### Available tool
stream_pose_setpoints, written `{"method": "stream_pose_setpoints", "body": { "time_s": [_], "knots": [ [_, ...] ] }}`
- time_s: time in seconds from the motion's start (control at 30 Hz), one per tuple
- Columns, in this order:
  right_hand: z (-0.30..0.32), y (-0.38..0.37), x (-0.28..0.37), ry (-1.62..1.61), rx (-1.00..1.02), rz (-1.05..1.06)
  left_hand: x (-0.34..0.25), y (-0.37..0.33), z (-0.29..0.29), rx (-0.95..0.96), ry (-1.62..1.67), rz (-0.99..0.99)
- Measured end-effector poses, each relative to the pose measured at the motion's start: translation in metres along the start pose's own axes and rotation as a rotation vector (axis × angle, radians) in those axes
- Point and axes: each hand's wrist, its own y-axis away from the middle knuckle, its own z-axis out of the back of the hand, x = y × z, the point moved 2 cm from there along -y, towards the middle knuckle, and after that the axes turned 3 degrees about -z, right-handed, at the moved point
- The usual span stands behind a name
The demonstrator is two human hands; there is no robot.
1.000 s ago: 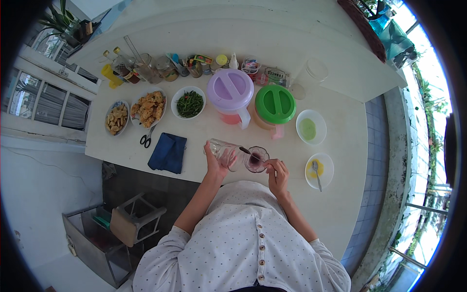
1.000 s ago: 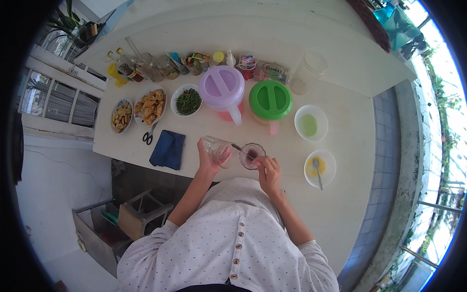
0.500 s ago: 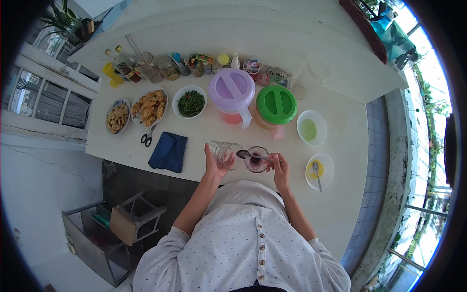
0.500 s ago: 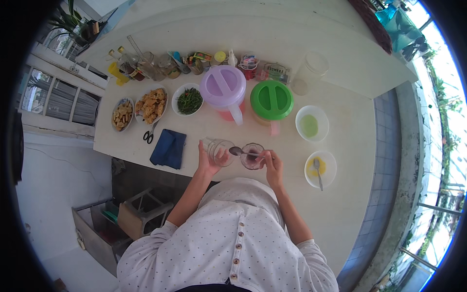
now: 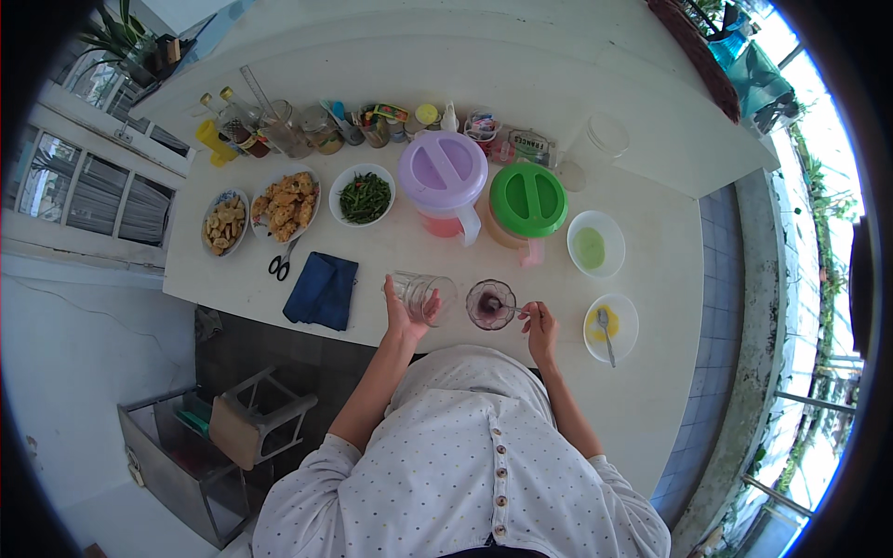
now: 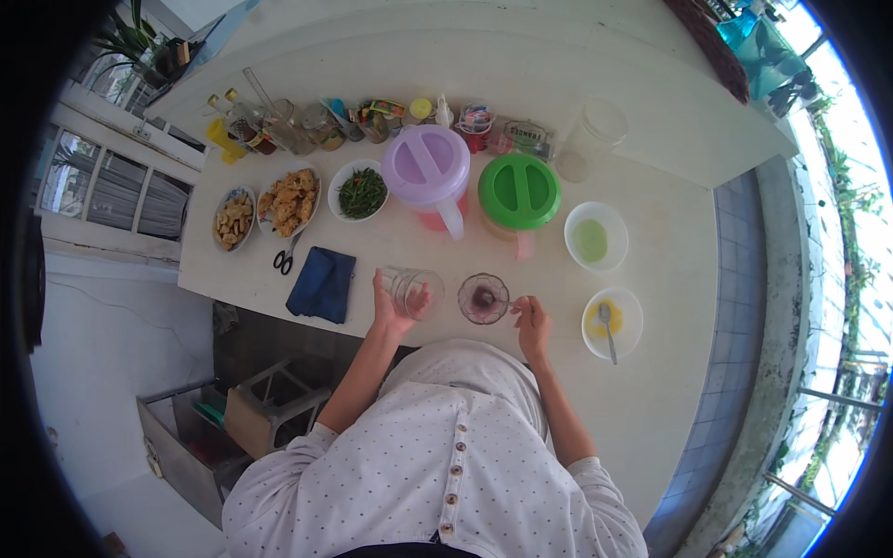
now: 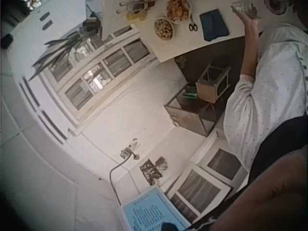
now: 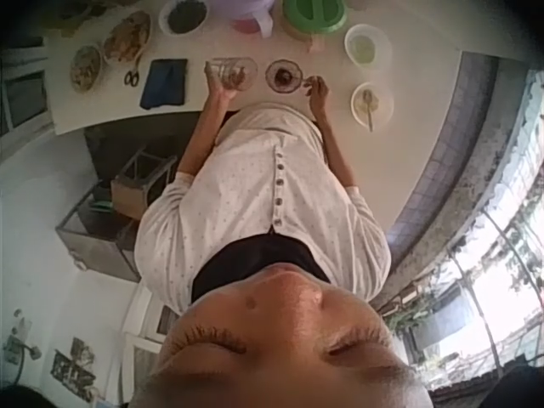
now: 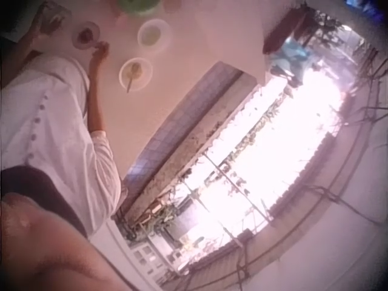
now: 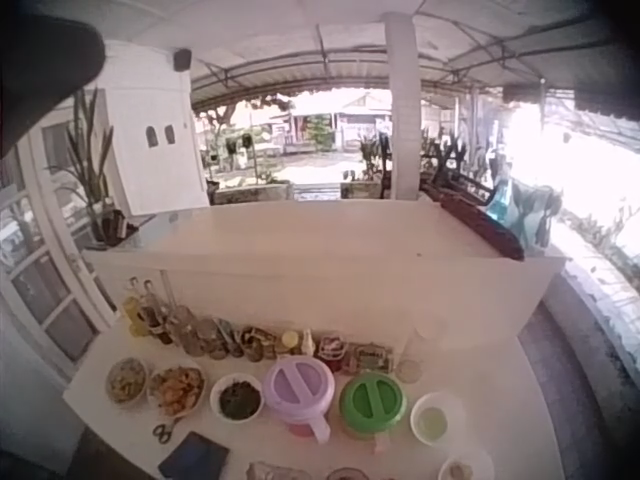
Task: Preparing multiple colored beverages by pouring liquids from pitchers and stirring.
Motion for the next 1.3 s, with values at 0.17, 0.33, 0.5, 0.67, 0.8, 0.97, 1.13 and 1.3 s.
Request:
{"method": "stream_pose_setpoints", "body": {
  "time_s": [0.17, 0.33, 0.5, 0.67, 0.8, 0.97, 1.13, 1.3],
  "knots": [
    [0.002, 0.002, 0.015, -0.14, -0.042, 0.039, 0.002, 0.013, -0.012, 0.046, -0.073, -0.034],
    [0.002, 0.007, 0.043, -0.342, 0.039, -0.025, 0.005, 0.003, -0.008, 0.14, -0.125, -0.014],
    [-0.019, 0.015, 0.061, -0.319, 0.158, -0.018, 0.017, -0.007, -0.01, 0.007, -0.147, -0.069],
    [-0.026, 0.018, 0.065, -0.11, 0.189, 0.029, 0.021, 0.012, -0.028, 0.025, -0.136, -0.135],
    [-0.023, 0.02, 0.077, 0.012, 0.12, 0.166, 0.02, 0.016, -0.028, 0.011, -0.112, -0.145],
    [-0.026, 0.017, 0.061, -0.169, 0.31, -0.04, 0.021, 0.014, -0.028, -0.048, -0.071, -0.132],
    [-0.024, 0.021, 0.078, 0.001, 0.112, 0.132, 0.018, 0.003, -0.014, 0.149, -0.101, -0.036],
    [-0.026, 0.02, 0.066, -0.143, 0.228, 0.068, 0.021, -0.007, -0.018, 0.143, -0.082, -0.068]
  ]
}}
